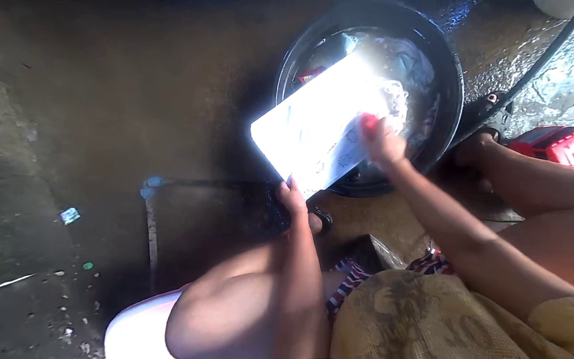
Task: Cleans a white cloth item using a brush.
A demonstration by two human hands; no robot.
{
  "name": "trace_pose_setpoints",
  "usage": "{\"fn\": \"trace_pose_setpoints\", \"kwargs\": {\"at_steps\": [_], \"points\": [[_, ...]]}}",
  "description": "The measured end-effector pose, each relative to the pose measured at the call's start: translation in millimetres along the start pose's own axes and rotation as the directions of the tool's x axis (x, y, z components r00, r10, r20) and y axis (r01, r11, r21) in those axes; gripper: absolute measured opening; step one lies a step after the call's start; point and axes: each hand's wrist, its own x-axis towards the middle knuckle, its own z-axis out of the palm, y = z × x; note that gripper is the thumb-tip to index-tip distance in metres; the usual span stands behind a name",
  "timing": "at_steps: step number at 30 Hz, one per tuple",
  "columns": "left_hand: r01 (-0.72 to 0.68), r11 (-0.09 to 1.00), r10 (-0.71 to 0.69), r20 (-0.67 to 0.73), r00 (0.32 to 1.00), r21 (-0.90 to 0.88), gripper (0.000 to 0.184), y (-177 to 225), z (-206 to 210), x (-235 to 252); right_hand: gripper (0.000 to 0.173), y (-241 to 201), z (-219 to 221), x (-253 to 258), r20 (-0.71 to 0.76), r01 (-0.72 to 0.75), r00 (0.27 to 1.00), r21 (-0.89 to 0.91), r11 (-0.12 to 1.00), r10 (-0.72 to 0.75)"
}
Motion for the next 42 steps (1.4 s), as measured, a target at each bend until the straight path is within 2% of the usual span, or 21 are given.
{"fn": "trace_pose_setpoints", "kwargs": {"at_steps": [3, 5, 9, 11, 13, 14, 16, 18, 20, 23, 26, 28, 29, 31, 32, 34, 35, 36, 38, 40, 42], "points": [[-0.019, 0.999, 0.02, 0.015, 1.0, -0.046, 0.041, -0.4, -0.5, -1.3, 0.055, -35.8, 56.4, -75.5, 0.24, 0.327, 0.919, -0.024, 0.945, -0.312], [-0.021, 0.999, 0.022, 0.02, 1.0, -0.045, 0.042, -1.0, -2.7, 0.5, 0.055, -37.5, 54.8, -74.1, 0.35, 0.35, 0.88, -0.016, 0.937, -0.323], [-0.018, 1.0, 0.018, 0.008, 1.0, -0.016, 0.041, -1.8, -0.7, -0.8, 0.069, 32.4, 2.2, 15.5, 0.081, 0.005, 0.997, -0.049, 0.999, -0.001], [-0.023, 1.0, 0.023, 0.002, 1.0, 0.019, 0.042, -1.1, -2.5, -0.5, 0.077, 51.5, -23.2, 39.2, -0.01, -0.155, 0.988, -0.046, 0.987, 0.154], [-0.019, 0.997, 0.02, -0.003, 1.0, 0.068, 0.044, 1.1, -1.7, -0.9, 0.078, 38.9, -29.3, 33.3, -0.032, -0.194, 0.981, -0.039, 0.98, 0.193], [-0.008, 0.998, 0.008, 0.0, 1.0, 0.07, 0.044, 1.2, -1.2, -1.7, 0.075, 25.3, -21.4, 18.4, -0.027, -0.161, 0.987, -0.024, 0.987, 0.16], [-0.001, 0.999, 0.001, 0.004, 1.0, 0.049, 0.044, 2.4, -0.7, -1.2, 0.063, -8.7, 14.3, -26.9, 0.031, 0.052, 0.998, -0.055, 0.997, -0.051], [-0.014, 1.0, 0.014, 0.013, 1.0, 0.015, 0.044, -0.4, -1.2, -1.3, 0.056, -33.3, 51.2, -71.1, 0.221, 0.327, 0.927, -0.07, 0.943, -0.305], [-0.031, 0.999, 0.031, 0.018, 0.999, 0.011, 0.042, -1.9, -4.0, 1.5, 0.055, -34.8, 57.9, -73.3, 0.32, 0.423, 0.865, -0.05, 0.905, -0.386], [-0.03, 0.999, 0.03, 0.006, 1.0, 0.042, 0.039, -4.9, -1.8, 1.9, 0.061, 12.2, 23.4, -11.6, 0.147, 0.165, 0.977, -0.056, 0.985, -0.155], [-0.016, 1.0, 0.016, 0.007, 1.0, 0.009, 0.04, -2.4, -0.4, 0.5, 0.079, 37.1, -19.1, 33.5, -0.004, -0.098, 0.995, -0.05, 0.994, 0.098], [-0.002, 0.999, 0.002, 0.012, 1.0, -0.034, 0.04, -0.4, -0.6, -0.6, 0.075, 17.4, -19.5, 26.7, -0.026, -0.078, 0.997, -0.071, 0.994, 0.076], [-0.005, 0.998, 0.006, 0.016, 1.0, -0.055, 0.039, -0.8, -0.3, -0.7, 0.068, 2.5, -9.4, 13.1, -0.007, 0.026, 1.0, -0.08, 0.996, -0.027], [-0.026, 0.996, 0.029, 0.03, 0.999, -0.079, 0.036, -3.6, -0.3, 0.0, 0.058, -30.3, 26.1, -18.3, 0.144, 0.378, 0.921, -0.102, 0.92, -0.362], [-0.038, 0.997, 0.041, 0.043, 0.998, -0.072, 0.035, -5.4, -1.9, -0.8, 0.056, -47.6, 44.0, -31.2, 0.27, 0.554, 0.815, -0.102, 0.826, -0.513], [-0.076, 0.996, 0.078, 0.053, 0.996, -0.049, 0.032, -9.0, -5.6, -2.8, 0.054, -83.5, 60.8, -36.5, 0.492, 0.771, 0.588, -0.1, 0.63, -0.642], [-0.081, 0.994, 0.084, 0.045, 0.995, -0.068, 0.031, -8.9, -5.9, -2.6, 0.054, -99.0, 57.6, -23.8, 0.541, 0.801, 0.544, -0.108, 0.589, -0.641], [-0.076, 0.994, 0.08, 0.041, 0.996, -0.082, 0.034, -8.2, -5.1, -1.5, 0.054, -112.2, 48.1, -1.3, 0.564, 0.794, 0.552, -0.132, 0.593, -0.614], [-0.052, 0.994, 0.056, 0.043, 0.997, -0.092, 0.039, -7.7, -3.9, -0.3, 0.06, -130.5, 22.3, 56.9, 0.48, 0.697, 0.685, -0.214, 0.684, -0.548], [-0.011, 0.996, 0.017, 0.062, 0.998, -0.093, 0.04, -4.6, -3.3, -1.5, 0.078, -148.3, -8.1, 107.3, 0.336, 0.546, 0.829, -0.312, 0.777, -0.447], [0.039, 0.998, -0.034, 0.105, 0.994, -0.046, 0.041, 0.9, -9.5, -0.7, 0.089, -155.1, -30.2, 134.8, 0.262, 0.453, 0.885, -0.302, 0.839, -0.384]]}}
